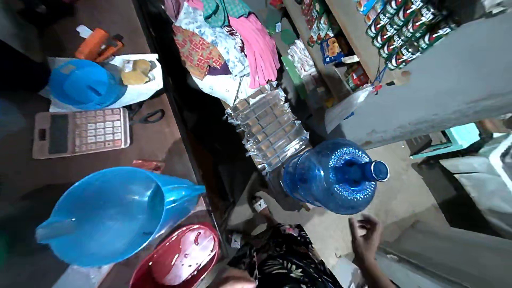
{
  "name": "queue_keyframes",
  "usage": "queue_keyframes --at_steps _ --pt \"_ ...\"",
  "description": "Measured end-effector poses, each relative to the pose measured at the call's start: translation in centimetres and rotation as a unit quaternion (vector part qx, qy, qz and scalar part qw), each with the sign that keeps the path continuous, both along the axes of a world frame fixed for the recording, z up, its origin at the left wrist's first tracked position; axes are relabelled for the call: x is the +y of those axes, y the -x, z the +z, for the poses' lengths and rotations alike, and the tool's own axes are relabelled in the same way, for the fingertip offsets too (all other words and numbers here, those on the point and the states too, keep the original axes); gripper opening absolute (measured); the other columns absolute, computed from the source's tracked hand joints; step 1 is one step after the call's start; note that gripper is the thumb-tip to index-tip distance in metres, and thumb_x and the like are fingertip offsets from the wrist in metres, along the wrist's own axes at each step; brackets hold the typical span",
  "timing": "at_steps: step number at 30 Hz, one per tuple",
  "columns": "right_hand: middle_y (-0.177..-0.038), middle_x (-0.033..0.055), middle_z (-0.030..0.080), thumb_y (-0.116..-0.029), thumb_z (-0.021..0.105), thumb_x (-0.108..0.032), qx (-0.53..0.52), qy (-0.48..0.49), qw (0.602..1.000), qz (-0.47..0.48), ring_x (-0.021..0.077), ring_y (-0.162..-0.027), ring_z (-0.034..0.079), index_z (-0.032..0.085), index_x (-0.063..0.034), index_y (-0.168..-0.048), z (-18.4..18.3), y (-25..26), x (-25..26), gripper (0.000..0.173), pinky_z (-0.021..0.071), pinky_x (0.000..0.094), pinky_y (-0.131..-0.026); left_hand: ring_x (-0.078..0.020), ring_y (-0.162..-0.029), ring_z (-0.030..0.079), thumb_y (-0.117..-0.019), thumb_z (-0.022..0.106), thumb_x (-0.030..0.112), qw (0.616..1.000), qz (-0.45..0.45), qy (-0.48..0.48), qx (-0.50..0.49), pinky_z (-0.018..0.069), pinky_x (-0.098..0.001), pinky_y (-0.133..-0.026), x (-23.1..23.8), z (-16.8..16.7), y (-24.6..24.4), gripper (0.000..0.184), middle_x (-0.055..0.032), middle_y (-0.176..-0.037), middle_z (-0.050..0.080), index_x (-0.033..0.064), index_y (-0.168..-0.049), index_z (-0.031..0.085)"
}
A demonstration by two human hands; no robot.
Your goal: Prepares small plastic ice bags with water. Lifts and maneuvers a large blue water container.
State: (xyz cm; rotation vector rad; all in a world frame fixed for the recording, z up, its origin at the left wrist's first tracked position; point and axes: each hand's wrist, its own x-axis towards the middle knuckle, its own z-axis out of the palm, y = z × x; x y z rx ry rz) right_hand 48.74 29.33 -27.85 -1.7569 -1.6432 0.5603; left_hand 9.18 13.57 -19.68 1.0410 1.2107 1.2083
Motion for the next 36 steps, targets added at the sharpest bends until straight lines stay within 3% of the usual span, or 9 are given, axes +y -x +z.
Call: queue_keyframes --at_steps 3,5,8,10,12,14,16,22,36 --pt "-0.144 0.0383 0.045 -0.0839 0.080 -0.037 0.019 -0.088 0.996 0.009 0.0384 -0.133 0.049 0.039 0.0192 -0.140 2.5 -0.5 6.5 0.089 0.0458 0.0467 -0.106 -0.0054 -0.113 0.065 -0.1011 0.064 0.017 1.000 -0.009 -0.013 0.009 0.0533 -0.0278 -0.101 0.8 -0.5 -2.0 0.015 0.0032 -0.114 0.073 0.0146 -0.111 0.074" --pt "-0.144 0.0382 0.044 -0.0753 0.084 -0.041 0.031 -0.046 0.998 0.023 0.0384 -0.136 0.046 0.039 0.0175 -0.143 3.8 1.0 10.2 0.100 0.0412 0.0458 -0.112 -0.0052 -0.113 0.064 -0.1008 0.064 0.017 1.000 -0.003 -0.005 0.018 0.0526 -0.0276 -0.101 1.3 -0.6 -3.1 0.015 0.0025 -0.113 0.073 0.0136 -0.110 0.075" --pt "-0.130 0.0246 0.061 -0.0707 0.089 -0.035 0.073 -0.009 0.996 0.056 0.0169 -0.121 0.061 0.047 0.0145 -0.137 4.4 2.8 13.8 0.093 0.0510 0.0298 -0.104 -0.0050 -0.115 0.064 -0.1014 0.064 0.018 0.999 0.020 0.015 0.033 0.0523 -0.0275 -0.103 2.0 -0.8 -4.7 0.015 0.0025 -0.114 0.073 0.0123 -0.110 0.075" --pt "-0.132 0.0208 0.061 -0.0721 0.088 -0.031 0.117 -0.018 0.987 0.107 0.0132 -0.121 0.062 0.040 0.0151 -0.141 4.5 2.3 15.4 0.096 0.0518 0.0279 -0.104 -0.0046 -0.114 0.064 -0.1012 0.064 0.017 0.998 0.043 0.036 0.040 0.0531 -0.0270 -0.102 2.5 -1.3 -6.0 0.016 0.0037 -0.115 0.073 0.0136 -0.111 0.075" --pt "-0.133 0.0180 0.063 -0.0726 0.089 -0.027 0.146 -0.031 0.974 0.173 0.0159 -0.123 0.062 0.042 0.0125 -0.141 4.7 1.8 16.8 0.092 0.0519 0.0323 -0.106 -0.0045 -0.112 0.066 -0.1003 0.065 0.016 0.995 0.065 0.059 0.043 0.0544 -0.0262 -0.100 3.1 -1.9 -7.6 0.016 0.0039 -0.114 0.074 0.0130 -0.111 0.076" --pt "-0.121 0.0127 0.071 -0.0728 0.089 -0.020 0.174 -0.055 0.959 0.216 0.0182 -0.115 0.068 0.056 0.0068 -0.126 4.4 1.4 17.6 0.068 0.0560 0.0368 -0.103 -0.0057 -0.110 0.067 -0.0988 0.065 0.013 0.994 0.068 0.075 0.041 0.0548 -0.0265 -0.099 4.1 -2.3 -9.1 0.015 0.0020 -0.112 0.074 0.0094 -0.109 0.076" --pt "-0.113 0.0061 0.074 -0.0733 0.088 -0.018 0.200 -0.067 0.949 0.236 0.0169 -0.110 0.070 0.060 -0.0010 -0.118 4.1 0.9 17.4 0.056 0.0581 0.0367 -0.099 -0.0061 -0.108 0.067 -0.0984 0.064 0.011 0.994 0.064 0.082 0.031 0.0549 -0.0265 -0.098 5.3 -2.9 -10.2 0.015 0.0013 -0.111 0.074 0.0076 -0.108 0.075" --pt "-0.115 -0.0012 0.075 -0.0752 0.089 -0.023 0.228 -0.063 0.934 0.267 0.0158 -0.112 0.070 0.063 -0.0174 -0.124 4.1 -1.2 15.5 0.056 0.0573 0.0361 -0.101 -0.0046 -0.107 0.068 -0.0992 0.064 0.016 0.994 0.070 0.076 0.039 0.0554 -0.0247 -0.097 7.2 -3.6 -11.0 0.016 0.0024 -0.111 0.074 0.0090 -0.108 0.076" --pt "-0.113 -0.0029 0.075 -0.0750 0.089 -0.024 0.202 -0.078 0.945 0.247 0.0152 -0.107 0.072 0.063 -0.0197 -0.123 4.4 -2.3 14.2 0.054 0.0599 0.0337 -0.097 -0.0033 -0.100 0.069 -0.0969 0.065 0.011 0.987 0.101 0.108 0.057 0.0569 -0.0229 -0.093 6.5 -3.8 -10.0 0.016 0.0012 -0.108 0.075 0.0050 -0.107 0.075"
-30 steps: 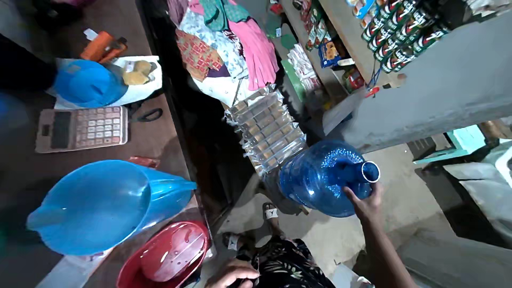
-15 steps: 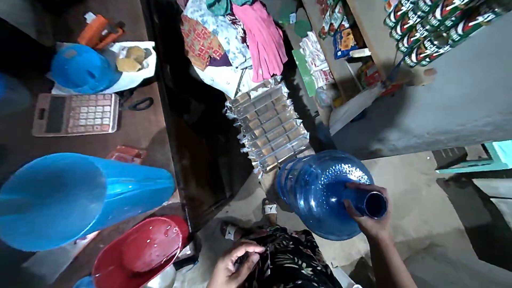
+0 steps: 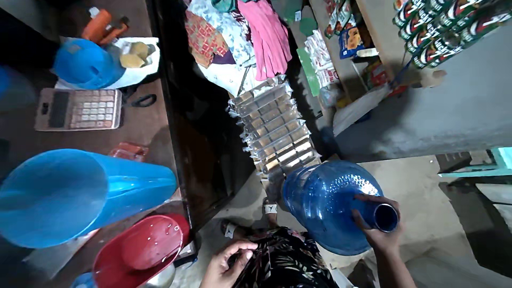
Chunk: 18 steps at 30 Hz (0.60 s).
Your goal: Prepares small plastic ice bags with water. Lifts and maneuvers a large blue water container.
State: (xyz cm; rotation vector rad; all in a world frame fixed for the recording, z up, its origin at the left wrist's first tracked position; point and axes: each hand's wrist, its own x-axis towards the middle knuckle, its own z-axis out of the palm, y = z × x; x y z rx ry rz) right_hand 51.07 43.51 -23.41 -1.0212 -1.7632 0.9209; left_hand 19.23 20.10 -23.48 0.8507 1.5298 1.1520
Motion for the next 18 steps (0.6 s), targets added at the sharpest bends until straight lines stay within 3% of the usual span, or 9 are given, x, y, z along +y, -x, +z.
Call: queue_keyframes --at_steps 18 --pt "-0.111 -0.0042 0.075 -0.0751 0.088 -0.022 -0.006 -0.011 1.000 -0.027 0.0137 -0.105 0.072 0.060 -0.0181 -0.122 0.5 -0.7 -0.8 0.055 0.0598 0.0325 -0.097 -0.0033 -0.098 0.070 -0.0960 0.064 0.007 1.000 0.021 0.015 -0.010 0.0572 -0.0221 -0.092 -1.2 0.6 0.1 0.016 0.0001 -0.106 0.075 0.0024 -0.107 0.075"
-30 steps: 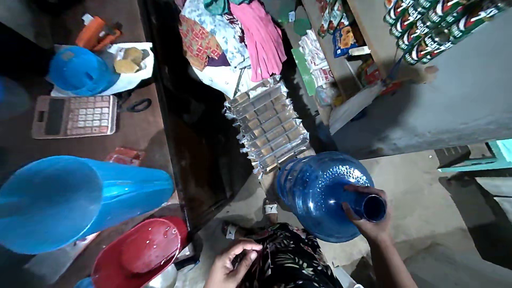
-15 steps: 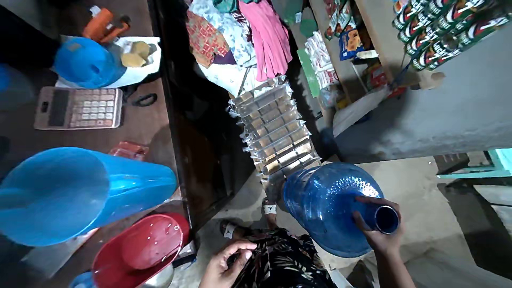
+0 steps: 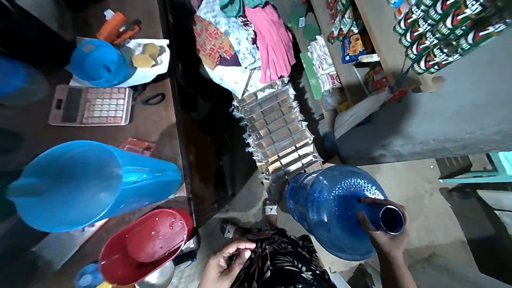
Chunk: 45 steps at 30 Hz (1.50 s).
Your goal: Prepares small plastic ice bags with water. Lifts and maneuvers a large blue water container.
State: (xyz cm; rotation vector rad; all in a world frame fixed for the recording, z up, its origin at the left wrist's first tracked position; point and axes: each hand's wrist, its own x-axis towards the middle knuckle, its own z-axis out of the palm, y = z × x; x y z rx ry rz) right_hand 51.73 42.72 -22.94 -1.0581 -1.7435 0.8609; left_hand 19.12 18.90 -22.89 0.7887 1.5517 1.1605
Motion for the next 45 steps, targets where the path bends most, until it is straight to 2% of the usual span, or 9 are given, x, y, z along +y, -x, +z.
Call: queue_keyframes --at_steps 6,19,39,45 --pt "-0.109 -0.0030 0.075 -0.0748 0.087 -0.019 -0.029 -0.009 0.999 -0.014 0.0125 -0.104 0.072 0.060 -0.0133 -0.120 0.6 -0.2 0.1 0.053 0.0596 0.0308 -0.096 -0.0032 -0.097 0.070 -0.0955 0.064 0.006 1.000 0.006 -0.004 0.000 0.0576 -0.0217 -0.091 -0.3 -0.2 -0.1 0.016 0.0002 -0.106 0.075 0.0020 -0.106 0.075" --pt "-0.109 -0.0018 0.075 -0.0761 0.087 -0.022 -0.043 -0.021 0.999 -0.009 0.0127 -0.105 0.072 0.059 -0.0114 -0.121 0.1 -0.8 0.1 0.054 0.0590 0.0313 -0.097 -0.0044 -0.098 0.070 -0.0959 0.064 0.009 1.000 0.018 -0.003 0.003 0.0579 -0.0236 -0.092 -1.4 -0.3 -0.3 0.017 -0.0001 -0.106 0.075 0.0030 -0.108 0.075" --pt "-0.110 -0.0035 0.075 -0.0761 0.087 -0.023 -0.039 -0.023 0.999 -0.007 0.0120 -0.105 0.072 0.060 -0.0145 -0.120 0.1 -1.5 -0.3 0.053 0.0597 0.0304 -0.096 -0.0028 -0.097 0.070 -0.0964 0.064 0.010 1.000 0.008 0.000 -0.003 0.0576 -0.0213 -0.091 -0.5 -0.8 -1.1 0.017 0.0012 -0.106 0.075 0.0038 -0.107 0.075" --pt "-0.110 -0.0031 0.075 -0.0758 0.088 -0.023 -0.028 -0.024 0.999 -0.005 0.0140 -0.105 0.072 0.060 -0.0158 -0.122 0.1 -1.6 -0.4 0.054 0.0601 0.0328 -0.096 -0.0026 -0.096 0.070 -0.0960 0.064 0.010 1.000 0.008 0.013 -0.007 0.0576 -0.0215 -0.091 -0.2 -0.7 -1.3 0.017 0.0010 -0.106 0.075 0.0034 -0.107 0.075"
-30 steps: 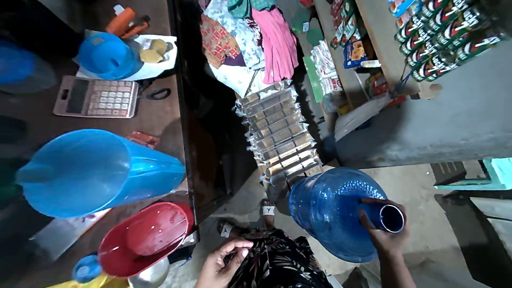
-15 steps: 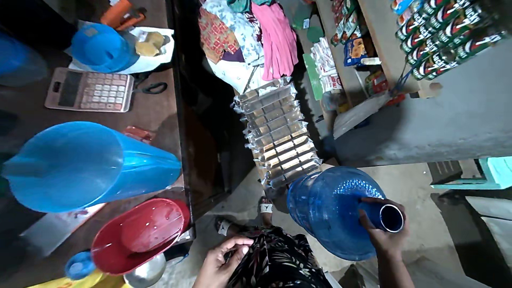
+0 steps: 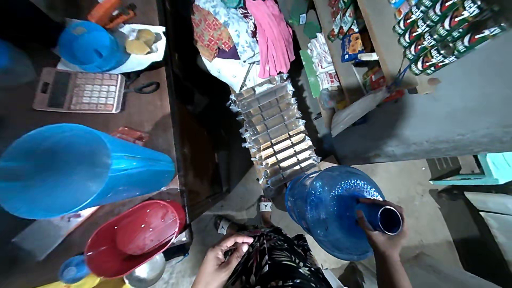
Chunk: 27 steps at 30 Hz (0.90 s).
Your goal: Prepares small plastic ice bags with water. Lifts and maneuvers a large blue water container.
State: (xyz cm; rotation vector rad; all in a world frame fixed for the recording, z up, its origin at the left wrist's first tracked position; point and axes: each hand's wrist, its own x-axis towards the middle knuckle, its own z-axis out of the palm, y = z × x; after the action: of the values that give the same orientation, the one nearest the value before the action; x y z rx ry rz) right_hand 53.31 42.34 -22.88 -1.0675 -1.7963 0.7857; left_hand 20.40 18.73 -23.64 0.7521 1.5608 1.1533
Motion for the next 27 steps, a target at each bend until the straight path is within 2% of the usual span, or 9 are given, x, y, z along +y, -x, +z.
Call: queue_keyframes --at_steps 7,14,18,21,23,24,26,27 --pt "-0.109 -0.0040 0.075 -0.0747 0.088 -0.021 -0.007 0.003 1.000 -0.024 0.0119 -0.105 0.072 0.060 -0.0137 -0.120 0.4 -0.4 -0.3 0.054 0.0597 0.0306 -0.096 -0.0030 -0.096 0.070 -0.0959 0.064 0.011 1.000 0.004 -0.003 0.003 0.0579 -0.0210 -0.089 0.3 -0.2 0.1 0.017 0.0011 -0.106 0.076 0.0039 -0.107 0.075" --pt "-0.108 -0.0044 0.075 -0.0759 0.087 -0.023 -0.043 0.002 0.999 -0.003 0.0095 -0.103 0.071 0.060 -0.0130 -0.120 2.1 -0.3 -0.1 0.053 0.0595 0.0284 -0.095 -0.0016 -0.095 0.070 -0.0958 0.064 0.012 1.000 -0.004 0.000 0.004 0.0574 -0.0201 -0.089 0.7 0.0 -0.2 0.018 0.0016 -0.105 0.075 0.0035 -0.107 0.075" --pt "-0.106 -0.0020 0.075 -0.0763 0.086 -0.027 -0.094 -0.011 0.994 0.052 0.0071 -0.102 0.071 0.060 -0.0083 -0.118 5.0 0.8 1.6 0.053 0.0597 0.0264 -0.093 -0.0005 -0.095 0.069 -0.0966 0.064 0.014 0.999 -0.034 -0.002 0.022 0.0569 -0.0199 -0.089 1.6 0.4 -0.6 0.017 0.0014 -0.104 0.075 0.0053 -0.106 0.075" --pt "-0.103 0.0011 0.075 -0.0766 0.085 -0.033 -0.152 -0.013 0.981 0.124 0.0040 -0.100 0.071 0.060 -0.0041 -0.116 8.6 3.4 3.0 0.055 0.0588 0.0234 -0.091 -0.0064 -0.098 0.068 -0.0973 0.064 0.014 0.995 -0.083 0.009 0.049 0.0569 -0.0249 -0.091 3.3 0.7 -0.5 0.020 -0.0038 -0.111 0.072 0.0058 -0.112 0.074" --pt "-0.103 0.0044 0.075 -0.0769 0.083 -0.039 -0.199 -0.019 0.964 0.178 0.0035 -0.099 0.070 0.062 -0.0013 -0.117 11.2 6.1 3.3 0.059 0.0588 0.0237 -0.089 -0.0166 -0.107 0.068 -0.0951 0.070 0.015 0.990 -0.126 0.037 0.048 0.0558 -0.0333 -0.095 5.1 1.1 0.0 0.035 -0.0116 -0.126 0.067 0.0039 -0.128 0.066" --pt "-0.103 0.0055 0.076 -0.0772 0.082 -0.042 -0.222 -0.027 0.953 0.206 0.0034 -0.099 0.070 0.062 -0.0014 -0.117 12.5 7.7 3.3 0.060 0.0587 0.0240 -0.087 -0.0212 -0.116 0.065 -0.0913 0.076 0.017 0.987 -0.147 0.044 0.042 0.0552 -0.0373 -0.098 6.0 1.1 0.3 0.052 -0.0139 -0.137 0.061 0.0048 -0.139 0.058" --pt "-0.102 0.0055 0.075 -0.0765 0.081 -0.045 -0.270 -0.041 0.927 0.257 0.0035 -0.097 0.070 0.063 -0.0032 -0.117 15.0 11.5 3.0 0.061 0.0589 0.0241 -0.085 -0.0243 -0.129 0.058 -0.0814 0.087 0.022 0.980 -0.191 0.041 0.028 0.0538 -0.0390 -0.103 7.3 1.2 1.0 0.094 -0.0149 -0.155 0.043 0.0117 -0.159 0.035" --pt "-0.102 0.0060 0.075 -0.0753 0.080 -0.046 -0.295 -0.046 0.913 0.278 0.0043 -0.096 0.070 0.064 -0.0038 -0.117 16.2 13.7 2.5 0.061 0.0583 0.0242 -0.083 -0.0258 -0.132 0.056 -0.0777 0.091 0.022 0.978 -0.206 0.023 0.016 0.0543 -0.0392 -0.102 7.6 1.1 1.3 0.109 -0.0163 -0.160 0.035 0.0135 -0.163 0.024"
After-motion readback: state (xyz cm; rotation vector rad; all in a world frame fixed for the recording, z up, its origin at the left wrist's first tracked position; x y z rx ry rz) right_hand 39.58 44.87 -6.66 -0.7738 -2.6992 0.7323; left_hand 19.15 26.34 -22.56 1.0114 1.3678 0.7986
